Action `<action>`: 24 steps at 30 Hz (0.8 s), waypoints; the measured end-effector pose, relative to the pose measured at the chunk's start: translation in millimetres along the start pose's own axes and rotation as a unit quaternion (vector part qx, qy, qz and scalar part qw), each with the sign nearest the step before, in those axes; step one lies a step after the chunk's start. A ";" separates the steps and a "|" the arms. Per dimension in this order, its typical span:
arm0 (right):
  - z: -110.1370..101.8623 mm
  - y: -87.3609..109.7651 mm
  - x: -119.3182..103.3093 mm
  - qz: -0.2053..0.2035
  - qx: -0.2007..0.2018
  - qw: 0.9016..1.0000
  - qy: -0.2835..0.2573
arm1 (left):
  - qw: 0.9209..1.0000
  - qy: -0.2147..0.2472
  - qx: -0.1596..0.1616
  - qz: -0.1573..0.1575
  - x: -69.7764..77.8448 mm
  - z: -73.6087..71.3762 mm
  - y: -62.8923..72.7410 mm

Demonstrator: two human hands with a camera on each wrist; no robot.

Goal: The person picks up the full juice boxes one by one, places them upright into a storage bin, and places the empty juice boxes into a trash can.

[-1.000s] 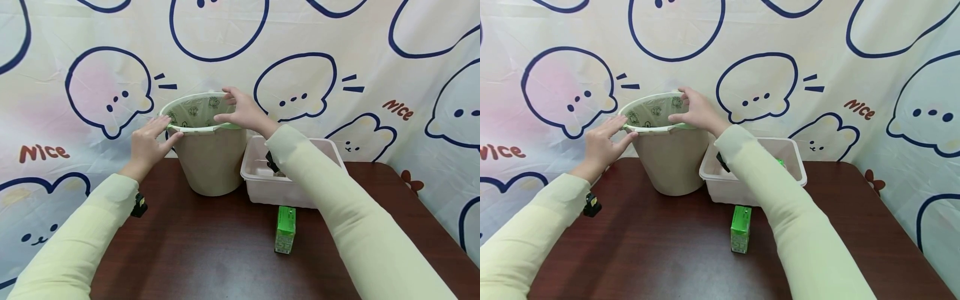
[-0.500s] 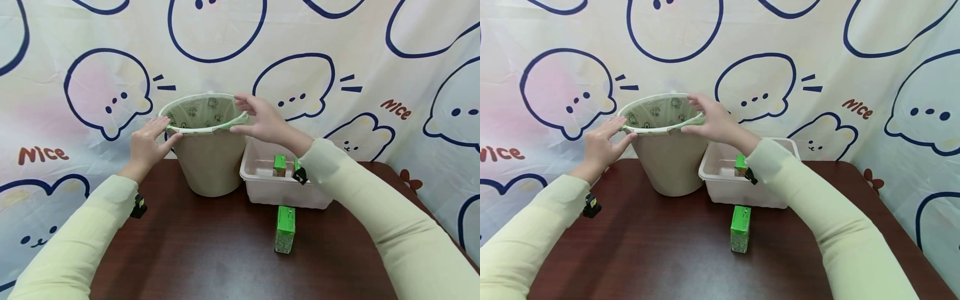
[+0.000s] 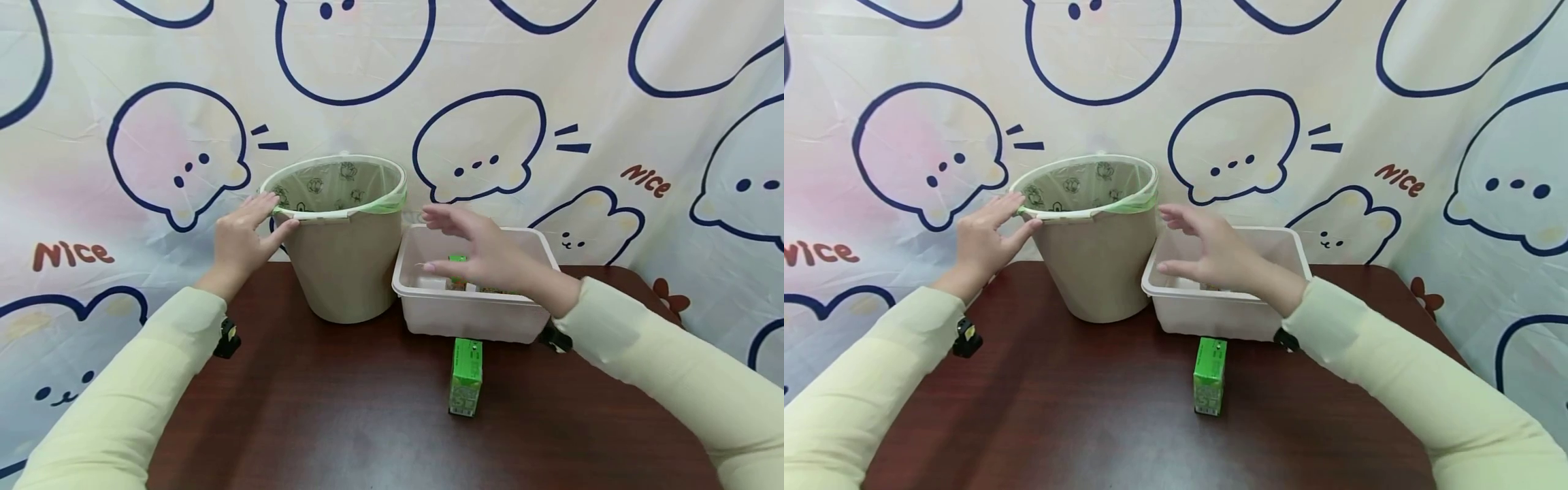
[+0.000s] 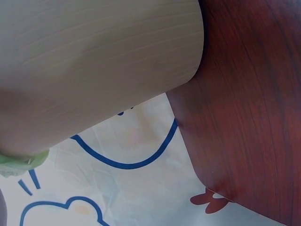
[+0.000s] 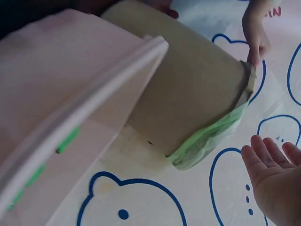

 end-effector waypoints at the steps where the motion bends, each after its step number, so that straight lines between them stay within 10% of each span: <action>1: -0.5 6.4 -0.1 0.000 -0.003 1.000 0.002 | 1.000 0.001 0.001 0.000 0.3 0.0 -0.2; 24: 43.1 124.1 19.3 0.039 -0.090 0.995 -0.030 | 1.000 0.006 -0.001 -0.009 -0.1 0.4 0.4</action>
Point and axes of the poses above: each hand's wrist, its own y-axis away from the middle knuckle, its own z-axis out of the palm, x = y × z, the point moved 1 cm from there along -y, towards the middle knuckle, and after that the axes turned 14 degrees about y, right-handed, at the moved point
